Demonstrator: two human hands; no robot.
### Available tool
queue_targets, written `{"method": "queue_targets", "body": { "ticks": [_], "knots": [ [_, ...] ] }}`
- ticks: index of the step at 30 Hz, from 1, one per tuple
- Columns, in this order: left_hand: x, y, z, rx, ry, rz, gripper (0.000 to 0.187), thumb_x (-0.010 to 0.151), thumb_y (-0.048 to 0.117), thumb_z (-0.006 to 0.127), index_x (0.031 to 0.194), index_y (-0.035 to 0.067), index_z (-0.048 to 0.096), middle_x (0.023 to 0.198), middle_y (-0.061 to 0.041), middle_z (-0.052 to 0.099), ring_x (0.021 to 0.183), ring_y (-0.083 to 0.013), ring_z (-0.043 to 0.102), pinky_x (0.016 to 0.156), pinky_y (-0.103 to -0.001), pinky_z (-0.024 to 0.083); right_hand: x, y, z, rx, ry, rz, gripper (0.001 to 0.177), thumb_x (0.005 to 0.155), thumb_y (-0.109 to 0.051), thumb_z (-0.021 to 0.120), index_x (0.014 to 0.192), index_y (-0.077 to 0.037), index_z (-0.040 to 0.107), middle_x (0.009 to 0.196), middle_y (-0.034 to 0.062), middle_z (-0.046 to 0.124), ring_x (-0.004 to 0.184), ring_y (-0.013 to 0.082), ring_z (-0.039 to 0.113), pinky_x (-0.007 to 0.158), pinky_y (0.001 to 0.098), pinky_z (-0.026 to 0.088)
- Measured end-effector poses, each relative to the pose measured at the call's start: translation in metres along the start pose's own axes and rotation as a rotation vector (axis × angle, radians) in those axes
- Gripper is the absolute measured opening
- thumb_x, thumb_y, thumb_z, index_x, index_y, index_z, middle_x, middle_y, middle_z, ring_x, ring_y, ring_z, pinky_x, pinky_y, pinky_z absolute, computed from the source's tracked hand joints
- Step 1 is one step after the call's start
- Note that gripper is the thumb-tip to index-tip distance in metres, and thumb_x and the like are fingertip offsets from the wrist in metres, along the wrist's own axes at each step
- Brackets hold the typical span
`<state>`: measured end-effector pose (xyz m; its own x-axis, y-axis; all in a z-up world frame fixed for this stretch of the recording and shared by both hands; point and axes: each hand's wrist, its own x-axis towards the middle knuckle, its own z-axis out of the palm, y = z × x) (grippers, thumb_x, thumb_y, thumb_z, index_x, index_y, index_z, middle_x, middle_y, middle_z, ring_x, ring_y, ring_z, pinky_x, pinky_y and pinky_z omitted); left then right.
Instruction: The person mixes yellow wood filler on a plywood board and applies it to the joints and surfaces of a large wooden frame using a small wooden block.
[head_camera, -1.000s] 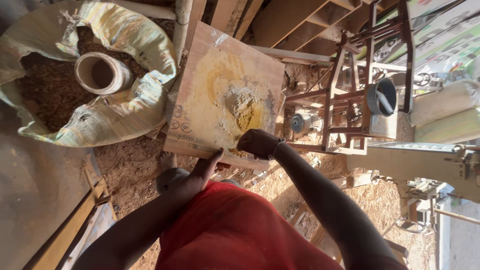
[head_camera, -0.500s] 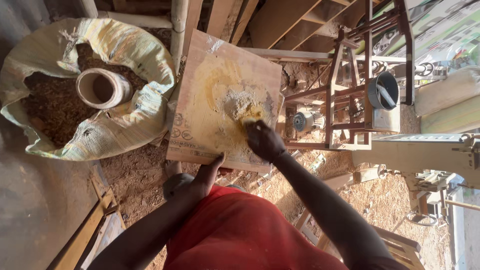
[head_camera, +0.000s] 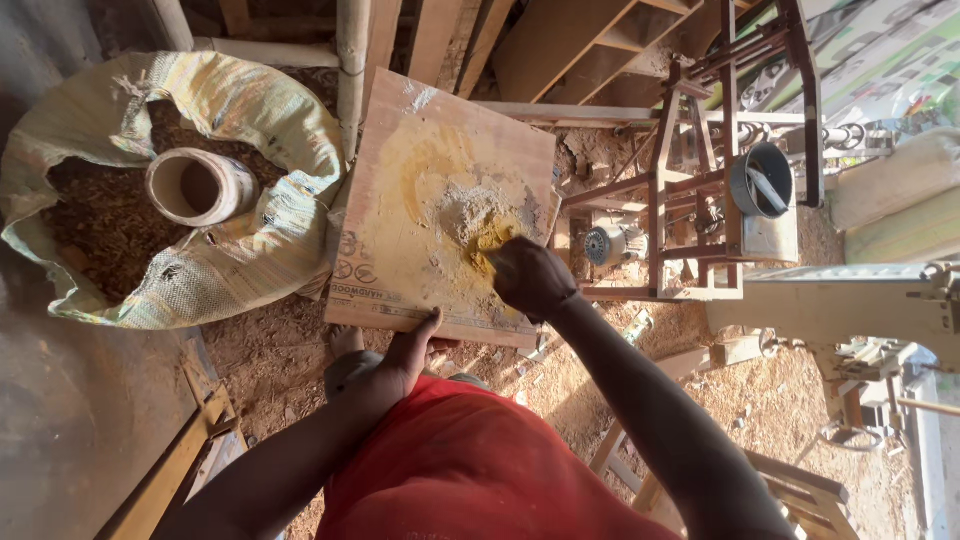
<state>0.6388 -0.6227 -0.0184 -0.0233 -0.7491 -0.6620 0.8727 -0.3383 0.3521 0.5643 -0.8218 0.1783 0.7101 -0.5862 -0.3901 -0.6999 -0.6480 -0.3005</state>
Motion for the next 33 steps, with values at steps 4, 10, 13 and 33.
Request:
{"method": "queue_targets", "body": {
  "ticks": [4, 10, 13, 33],
  "knots": [
    [0.003, -0.002, -0.002, -0.022, -0.008, 0.005, 0.052, 0.093, 0.049, 0.063, 0.125, 0.008, 0.059, 0.110, -0.014, 0.076, 0.100, -0.0268, 0.076, 0.097, -0.042, 0.054, 0.004, -0.009, 0.033, -0.094, 0.047, -0.155, 0.047, 0.089, -0.012, 0.048, 0.130, -0.018, 0.072, 0.113, 0.0099, 0.071, 0.088, 0.0217, 0.072, 0.076, 0.0371, 0.063],
    [0.017, -0.006, -0.011, 0.069, 0.031, 0.031, 0.054, 0.098, 0.052, 0.061, 0.125, 0.005, 0.061, 0.106, -0.016, 0.076, 0.097, -0.0268, 0.072, 0.087, -0.038, 0.050, 0.019, 0.033, 0.016, -0.218, 0.027, -0.187, 0.031, 0.095, -0.018, 0.052, 0.113, -0.016, 0.078, 0.104, 0.0099, 0.077, 0.096, 0.0248, 0.072, 0.089, 0.0408, 0.062],
    [0.011, -0.023, -0.016, 0.080, 0.048, 0.026, 0.054, 0.098, 0.052, 0.060, 0.125, 0.005, 0.061, 0.107, -0.016, 0.076, 0.098, -0.0263, 0.072, 0.089, -0.038, 0.051, -0.006, 0.021, 0.025, -0.095, -0.043, -0.144, 0.041, 0.092, -0.014, 0.050, 0.123, -0.015, 0.077, 0.104, 0.0126, 0.076, 0.092, 0.0243, 0.072, 0.083, 0.0416, 0.062],
    [-0.007, -0.005, -0.016, 0.053, -0.052, -0.034, 0.054, 0.100, 0.049, 0.055, 0.122, 0.001, 0.063, 0.106, -0.016, 0.078, 0.105, -0.0232, 0.075, 0.099, -0.036, 0.054, -0.024, 0.093, 0.019, 1.118, -0.276, 0.176, 0.047, 0.098, -0.025, 0.058, 0.140, -0.005, 0.061, 0.111, 0.0205, 0.074, 0.079, 0.0225, 0.074, 0.062, 0.0391, 0.058]
  ]
}}
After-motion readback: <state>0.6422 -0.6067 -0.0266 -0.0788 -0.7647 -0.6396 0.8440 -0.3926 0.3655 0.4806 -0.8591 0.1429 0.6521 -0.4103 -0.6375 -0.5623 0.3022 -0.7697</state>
